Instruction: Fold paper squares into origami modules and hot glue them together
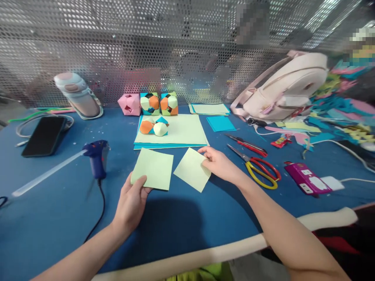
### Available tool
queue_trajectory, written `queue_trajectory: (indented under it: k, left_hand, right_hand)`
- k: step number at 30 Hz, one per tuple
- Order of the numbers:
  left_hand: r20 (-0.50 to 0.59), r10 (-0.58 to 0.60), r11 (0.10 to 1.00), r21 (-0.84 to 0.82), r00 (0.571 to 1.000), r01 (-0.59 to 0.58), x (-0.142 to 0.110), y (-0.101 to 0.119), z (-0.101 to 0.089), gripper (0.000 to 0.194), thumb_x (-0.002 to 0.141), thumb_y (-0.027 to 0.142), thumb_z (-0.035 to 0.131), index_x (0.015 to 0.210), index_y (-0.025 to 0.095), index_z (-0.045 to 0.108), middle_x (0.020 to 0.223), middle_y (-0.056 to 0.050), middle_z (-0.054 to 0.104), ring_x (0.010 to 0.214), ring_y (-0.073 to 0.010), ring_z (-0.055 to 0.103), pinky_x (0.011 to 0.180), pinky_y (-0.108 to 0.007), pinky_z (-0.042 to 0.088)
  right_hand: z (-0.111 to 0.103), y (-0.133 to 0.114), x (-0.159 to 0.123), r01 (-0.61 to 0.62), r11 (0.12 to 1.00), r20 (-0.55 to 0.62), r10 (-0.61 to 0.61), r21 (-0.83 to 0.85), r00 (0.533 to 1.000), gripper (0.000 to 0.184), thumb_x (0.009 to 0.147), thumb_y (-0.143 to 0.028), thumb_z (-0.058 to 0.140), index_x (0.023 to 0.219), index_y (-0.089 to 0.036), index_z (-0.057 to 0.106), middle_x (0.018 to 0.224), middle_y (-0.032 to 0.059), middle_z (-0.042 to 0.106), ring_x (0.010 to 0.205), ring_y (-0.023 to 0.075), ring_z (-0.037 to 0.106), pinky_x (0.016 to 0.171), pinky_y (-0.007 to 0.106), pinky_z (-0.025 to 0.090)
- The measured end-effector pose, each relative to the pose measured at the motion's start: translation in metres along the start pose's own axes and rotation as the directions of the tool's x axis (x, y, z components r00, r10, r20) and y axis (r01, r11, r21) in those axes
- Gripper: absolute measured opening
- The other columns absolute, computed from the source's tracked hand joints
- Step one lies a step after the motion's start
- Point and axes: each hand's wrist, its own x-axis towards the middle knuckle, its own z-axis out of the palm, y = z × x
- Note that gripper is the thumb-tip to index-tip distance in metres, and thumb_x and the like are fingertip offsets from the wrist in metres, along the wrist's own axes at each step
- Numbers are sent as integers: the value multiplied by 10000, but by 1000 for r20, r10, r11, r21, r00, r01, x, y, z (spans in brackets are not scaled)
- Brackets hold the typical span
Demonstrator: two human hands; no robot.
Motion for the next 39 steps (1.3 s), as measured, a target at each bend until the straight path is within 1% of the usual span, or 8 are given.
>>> queue_trajectory:
  k: [3, 7, 14, 19, 26, 32, 36, 39]
  left_hand:
    - [1, 21, 1000, -21, 1000, -21, 0, 2, 3, 324, 732, 195, 623, 1056, 193, 615, 1023, -54, 689, 967, -227, 642, 769, -303, 567]
    - [28, 30, 999, -37, 999, -29, 2, 4, 6, 358, 733, 179, 630, 1089, 177, 605, 1040, -62, 688, 991, -224, 633, 815, -335, 554]
    - [130, 35, 999, -17, 991, -33, -5, 5, 7, 334, 717, 182, 659, 1048, 186, 620, 953, -32, 695, 820, -155, 652, 630, -200, 544]
    - [276, -81, 993, 105, 958, 54, -23, 4, 14, 259, 746, 266, 669, 971, 144, 628, 819, -18, 676, 629, -98, 615, 513, -151, 500]
    - [211, -98, 972, 232, 973, 48, -19, 28, 15, 246, 782, 268, 620, 960, 102, 587, 805, -103, 690, 682, -205, 681, 558, -286, 571]
    - [375, -151, 969, 240, 915, 62, -6, 25, 19, 354, 717, 272, 703, 1035, 160, 595, 999, -60, 667, 795, -175, 659, 604, -272, 587]
    - [339, -165, 949, 312, 926, 55, 10, 19, 32, 254, 696, 189, 692, 918, 95, 613, 863, -64, 675, 629, -140, 651, 556, -245, 584]
    - [309, -162, 946, 319, 937, 58, 23, 12, 45, 197, 712, 148, 650, 894, 95, 597, 833, -61, 672, 560, -131, 642, 546, -264, 589]
  right_hand:
    - [-6, -1, -4, 31, 965, 9, -30, -260, 1000, 307, 763, -125, 427, 1027, -207, 562, 793, 15, 633, 701, 152, 559, 572, 236, 343]
    - [1, -14, -15, 121, 950, 155, -78, -289, 985, 340, 790, -101, 417, 1076, -200, 573, 960, 54, 667, 838, 175, 599, 653, 252, 396]
    - [22, -19, -15, 227, 971, -81, -222, 68, 972, 251, 826, -290, 535, 1047, -177, 568, 1063, 96, 626, 920, 168, 593, 785, 311, 475]
    - [28, -18, -16, 101, 913, 171, -181, 395, 969, 236, 783, -352, 596, 916, -159, 568, 773, 21, 622, 590, 104, 579, 546, 240, 470]
    - [8, -19, -12, 177, 941, 76, -207, 289, 975, 183, 818, -328, 541, 778, -150, 556, 638, -24, 571, 498, 69, 519, 504, 205, 441]
    - [16, -23, -12, 202, 958, 97, -225, 203, 969, 209, 849, -334, 507, 799, -138, 555, 644, -14, 589, 506, 76, 554, 510, 207, 477]
    - [-4, -31, 5, 220, 974, 157, -208, -62, 965, 258, 879, -375, 505, 921, -155, 634, 793, 18, 685, 654, 105, 633, 595, 209, 499]
    - [-44, -30, 40, 129, 922, 3, -138, -365, 990, 291, 933, -335, 432, 1096, -159, 597, 1065, 68, 665, 936, 147, 622, 791, 251, 485]
